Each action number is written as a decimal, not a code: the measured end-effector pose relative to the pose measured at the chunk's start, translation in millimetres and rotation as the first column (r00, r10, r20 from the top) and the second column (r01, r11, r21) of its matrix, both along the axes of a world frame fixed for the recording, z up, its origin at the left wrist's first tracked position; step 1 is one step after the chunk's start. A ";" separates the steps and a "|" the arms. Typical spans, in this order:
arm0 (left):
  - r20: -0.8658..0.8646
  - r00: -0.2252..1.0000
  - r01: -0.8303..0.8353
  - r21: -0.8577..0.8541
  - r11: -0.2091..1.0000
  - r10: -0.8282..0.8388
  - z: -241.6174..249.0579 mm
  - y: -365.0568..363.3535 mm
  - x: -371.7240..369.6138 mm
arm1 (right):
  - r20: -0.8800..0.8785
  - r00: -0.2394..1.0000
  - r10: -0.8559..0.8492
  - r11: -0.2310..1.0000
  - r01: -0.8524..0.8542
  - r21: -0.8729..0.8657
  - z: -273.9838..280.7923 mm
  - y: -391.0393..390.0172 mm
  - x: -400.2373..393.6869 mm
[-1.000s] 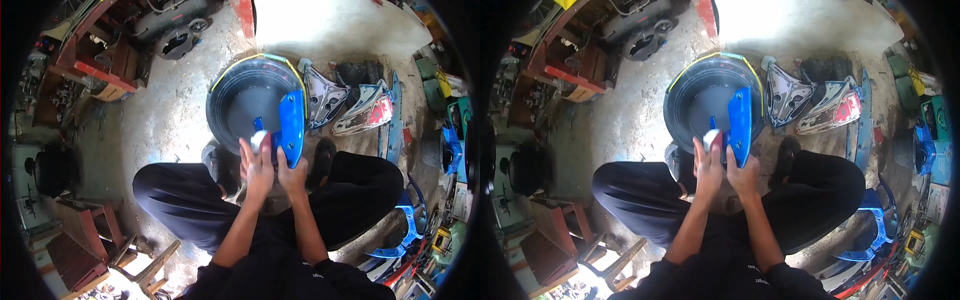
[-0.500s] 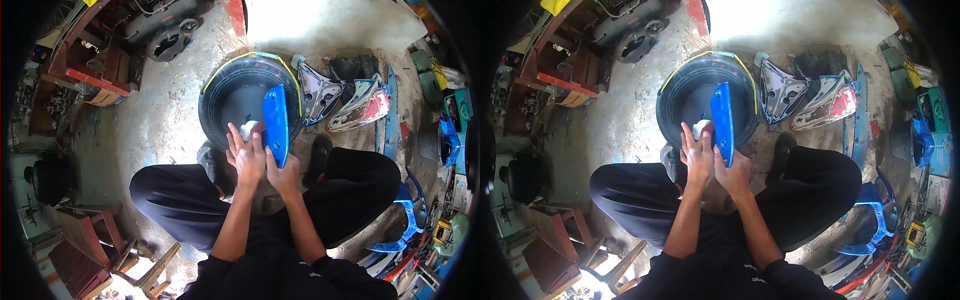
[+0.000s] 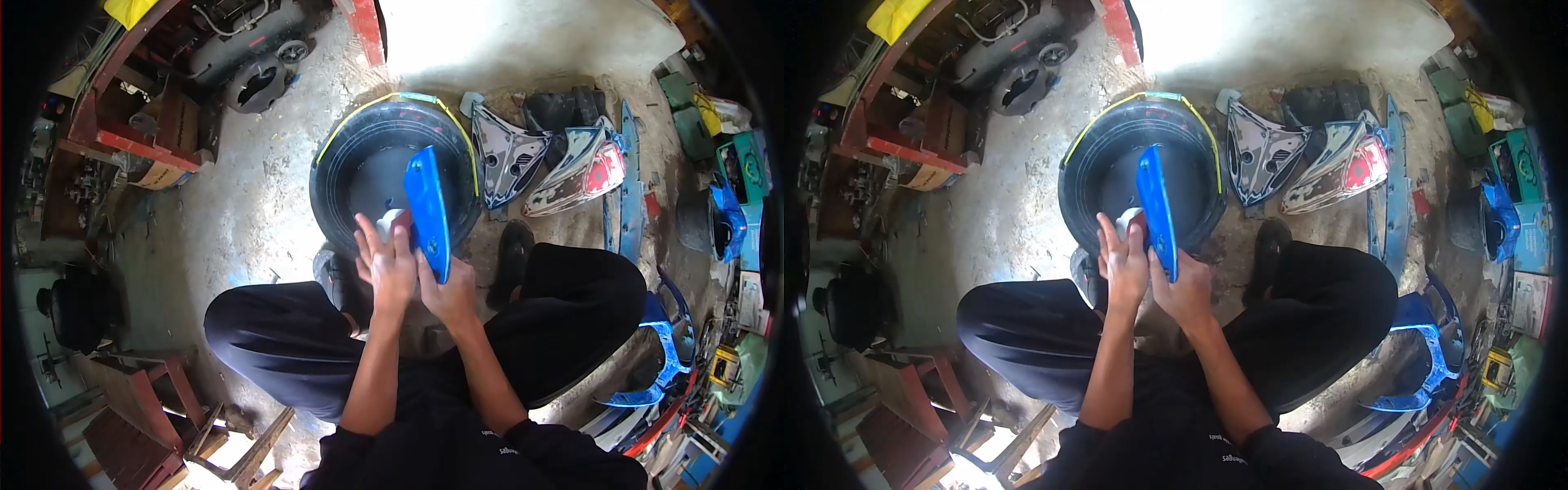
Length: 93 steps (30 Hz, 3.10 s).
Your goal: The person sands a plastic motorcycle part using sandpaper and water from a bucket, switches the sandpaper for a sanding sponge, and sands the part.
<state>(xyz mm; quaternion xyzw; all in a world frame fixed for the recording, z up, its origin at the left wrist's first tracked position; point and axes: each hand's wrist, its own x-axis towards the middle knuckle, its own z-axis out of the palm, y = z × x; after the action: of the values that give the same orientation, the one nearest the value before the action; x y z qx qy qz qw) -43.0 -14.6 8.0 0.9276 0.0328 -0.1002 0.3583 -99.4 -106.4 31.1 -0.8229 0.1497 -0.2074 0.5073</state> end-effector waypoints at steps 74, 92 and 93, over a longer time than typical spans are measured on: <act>-0.118 0.990 -0.093 -0.097 0.991 0.082 27.6 -5.3 -16.1 | 0.020 0.998 -0.067 0.997 0.066 0.041 1.8 -3.0 2.4; -0.170 0.979 -0.134 -0.116 0.984 0.113 14.8 -8.2 3.3 | 0.025 1.000 -0.015 1.000 0.015 -0.011 2.9 -0.2 6.5; -0.180 0.973 -0.178 -0.162 0.971 0.148 21.9 -12.9 12.2 | -0.019 1.000 -0.022 0.999 0.023 0.033 4.1 -1.7 7.9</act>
<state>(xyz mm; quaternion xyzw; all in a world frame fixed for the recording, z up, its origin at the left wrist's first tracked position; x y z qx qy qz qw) -30.8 -27.5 29.9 0.8747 0.1297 -0.1499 0.4423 -91.6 -108.1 35.2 -0.8145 0.1672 -0.2027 0.5172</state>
